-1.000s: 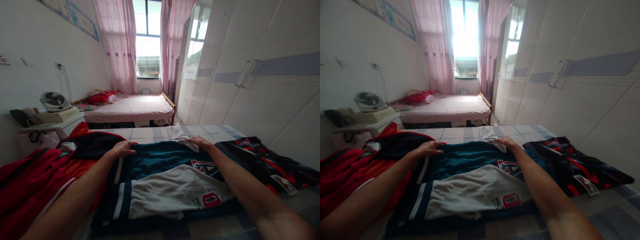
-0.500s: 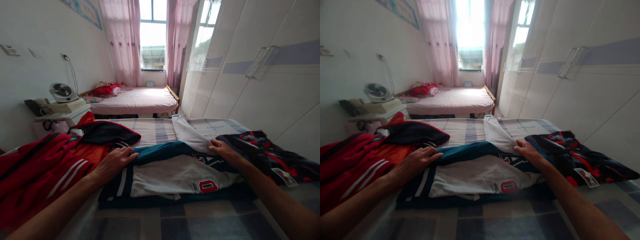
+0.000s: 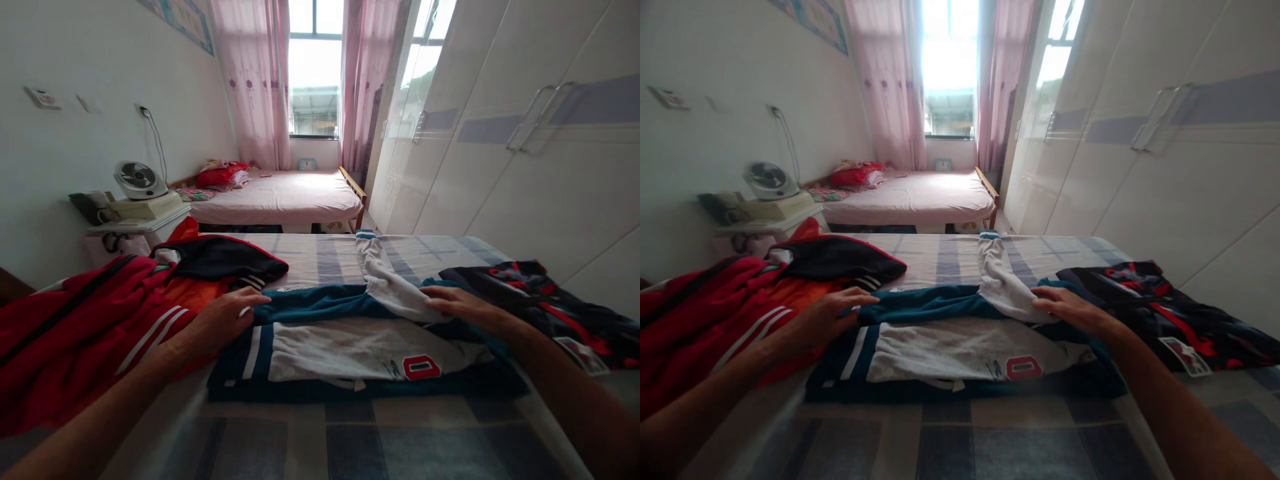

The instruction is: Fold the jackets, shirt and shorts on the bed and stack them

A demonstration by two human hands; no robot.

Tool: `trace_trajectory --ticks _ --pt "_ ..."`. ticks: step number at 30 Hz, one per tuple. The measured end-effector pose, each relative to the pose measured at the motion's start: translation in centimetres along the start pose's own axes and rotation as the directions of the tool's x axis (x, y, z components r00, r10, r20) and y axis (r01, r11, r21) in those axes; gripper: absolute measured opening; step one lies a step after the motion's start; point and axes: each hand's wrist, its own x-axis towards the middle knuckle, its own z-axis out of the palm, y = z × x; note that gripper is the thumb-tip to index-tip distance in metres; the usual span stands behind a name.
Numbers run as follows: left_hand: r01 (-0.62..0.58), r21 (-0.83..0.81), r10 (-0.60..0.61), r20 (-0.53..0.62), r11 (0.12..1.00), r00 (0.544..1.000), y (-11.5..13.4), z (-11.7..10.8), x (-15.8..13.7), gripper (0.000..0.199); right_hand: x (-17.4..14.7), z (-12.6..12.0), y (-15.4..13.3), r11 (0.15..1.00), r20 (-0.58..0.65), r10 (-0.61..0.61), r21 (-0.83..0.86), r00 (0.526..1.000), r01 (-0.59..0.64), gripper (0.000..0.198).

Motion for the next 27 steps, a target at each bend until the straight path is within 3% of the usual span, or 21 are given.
trace_trajectory --ticks 2,4,8,11,14,16,18,20,22,23,25,27 --pt "0.073 -0.001 -0.072 -0.108 0.997 0.992 0.0 0.1 0.4 0.038 1.5 0.2 -0.3 0.983 -0.018 0.113 0.145 0.993 -0.110 0.046" --pt "0.103 0.041 -0.096 -0.145 0.994 0.985 0.0 1.1 0.8 0.045 3.6 0.6 -0.8 0.968 -0.061 0.199 0.170 0.978 -0.187 0.045" --pt "0.143 0.103 -0.147 0.028 0.984 0.989 -0.1 4.3 0.4 0.051 7.6 2.0 -1.7 0.966 -0.108 0.249 0.100 0.962 -0.239 0.034" --pt "0.157 0.115 -0.167 0.090 0.981 0.982 -0.4 5.2 0.0 0.051 9.2 3.2 -2.6 0.968 -0.120 0.237 0.108 0.964 -0.225 0.023" --pt "0.170 0.054 -0.176 0.137 0.984 0.975 -0.6 4.3 0.4 0.053 9.6 3.2 -4.4 0.971 -0.123 0.163 0.195 0.979 -0.137 0.015" --pt "0.178 -0.011 -0.175 0.145 0.984 0.974 -0.6 3.3 1.1 0.054 8.9 2.6 -6.0 0.962 -0.147 0.088 0.269 0.985 -0.046 0.020" --pt "0.176 -0.063 -0.172 0.064 0.982 0.983 -0.2 2.3 2.0 0.057 7.2 1.7 -7.6 0.917 -0.141 -0.036 0.388 0.989 0.089 0.024" --pt "0.139 -0.089 -0.149 -0.111 0.986 0.983 0.9 1.3 2.8 0.059 4.3 1.3 -9.1 0.840 -0.055 -0.191 0.507 0.980 0.192 0.022" --pt "0.051 -0.080 -0.071 -0.273 0.995 0.959 3.0 0.5 3.3 0.063 0.8 1.6 -10.3 0.807 0.136 -0.364 0.540 0.921 0.240 0.018" --pt "-0.025 -0.058 0.006 -0.307 0.998 0.952 4.3 0.2 3.4 0.066 -1.1 2.2 -10.7 0.820 0.253 -0.436 0.506 0.864 0.265 0.015" --pt "-0.217 -0.003 0.210 -0.246 0.976 0.946 7.1 0.0 3.3 0.073 -4.6 3.8 -11.2 0.833 0.410 -0.528 0.423 0.744 0.357 0.013" --pt "-0.412 0.003 0.412 -0.061 0.911 0.909 9.7 0.5 2.9 0.079 -7.1 5.4 -11.2 0.828 0.465 -0.559 0.356 0.687 0.433 0.020"
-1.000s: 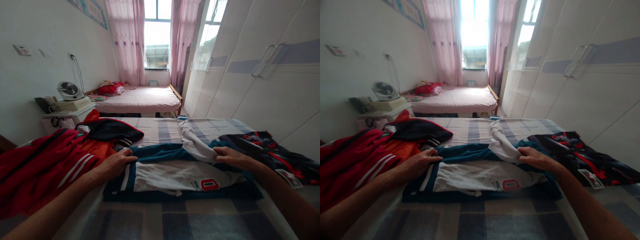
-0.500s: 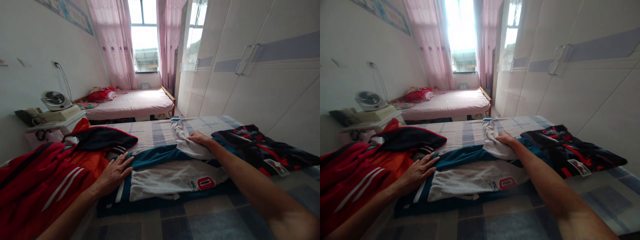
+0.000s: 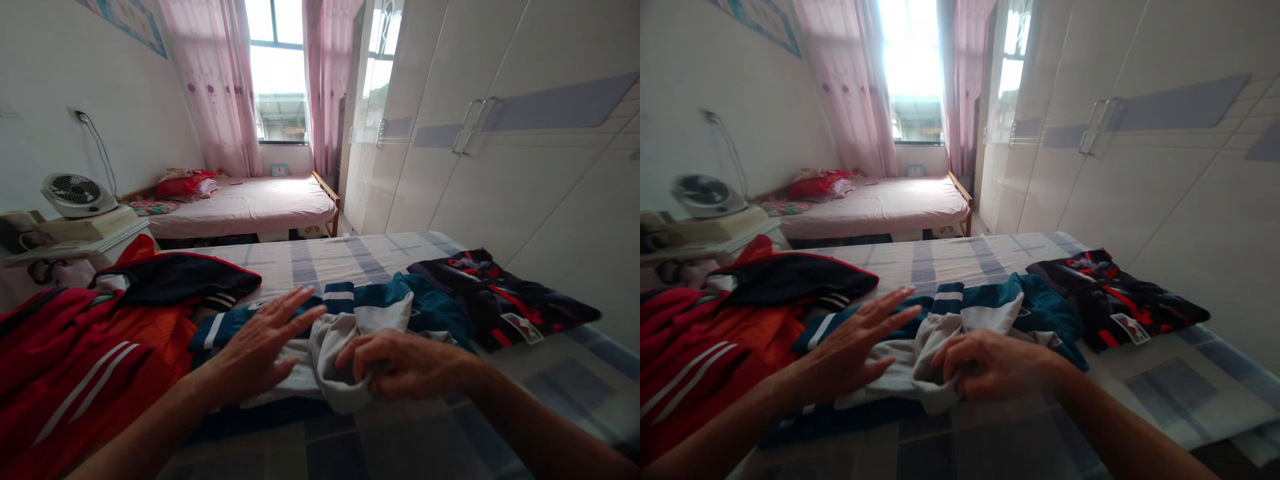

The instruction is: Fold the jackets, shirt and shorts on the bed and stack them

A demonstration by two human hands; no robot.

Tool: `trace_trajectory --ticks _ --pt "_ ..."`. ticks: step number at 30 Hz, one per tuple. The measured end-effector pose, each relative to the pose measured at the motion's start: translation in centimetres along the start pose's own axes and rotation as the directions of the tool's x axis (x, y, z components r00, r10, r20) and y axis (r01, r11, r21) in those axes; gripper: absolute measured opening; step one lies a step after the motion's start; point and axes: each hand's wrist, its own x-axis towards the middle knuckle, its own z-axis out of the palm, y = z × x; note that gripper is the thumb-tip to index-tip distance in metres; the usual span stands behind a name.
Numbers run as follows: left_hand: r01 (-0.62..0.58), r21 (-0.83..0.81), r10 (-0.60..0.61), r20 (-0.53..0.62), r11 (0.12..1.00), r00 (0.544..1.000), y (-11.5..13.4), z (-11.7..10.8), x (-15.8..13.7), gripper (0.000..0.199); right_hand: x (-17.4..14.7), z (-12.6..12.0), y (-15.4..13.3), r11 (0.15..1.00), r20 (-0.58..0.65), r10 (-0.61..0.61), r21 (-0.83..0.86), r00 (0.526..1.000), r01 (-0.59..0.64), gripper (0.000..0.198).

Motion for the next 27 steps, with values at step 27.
trace_trajectory --ticks 27 --pt "0.162 -0.216 -0.126 0.171 0.963 0.977 0.7 -4.8 4.7 0.014 -5.0 -8.4 10.3 0.846 -0.660 0.155 -0.295 0.735 -0.444 0.030"
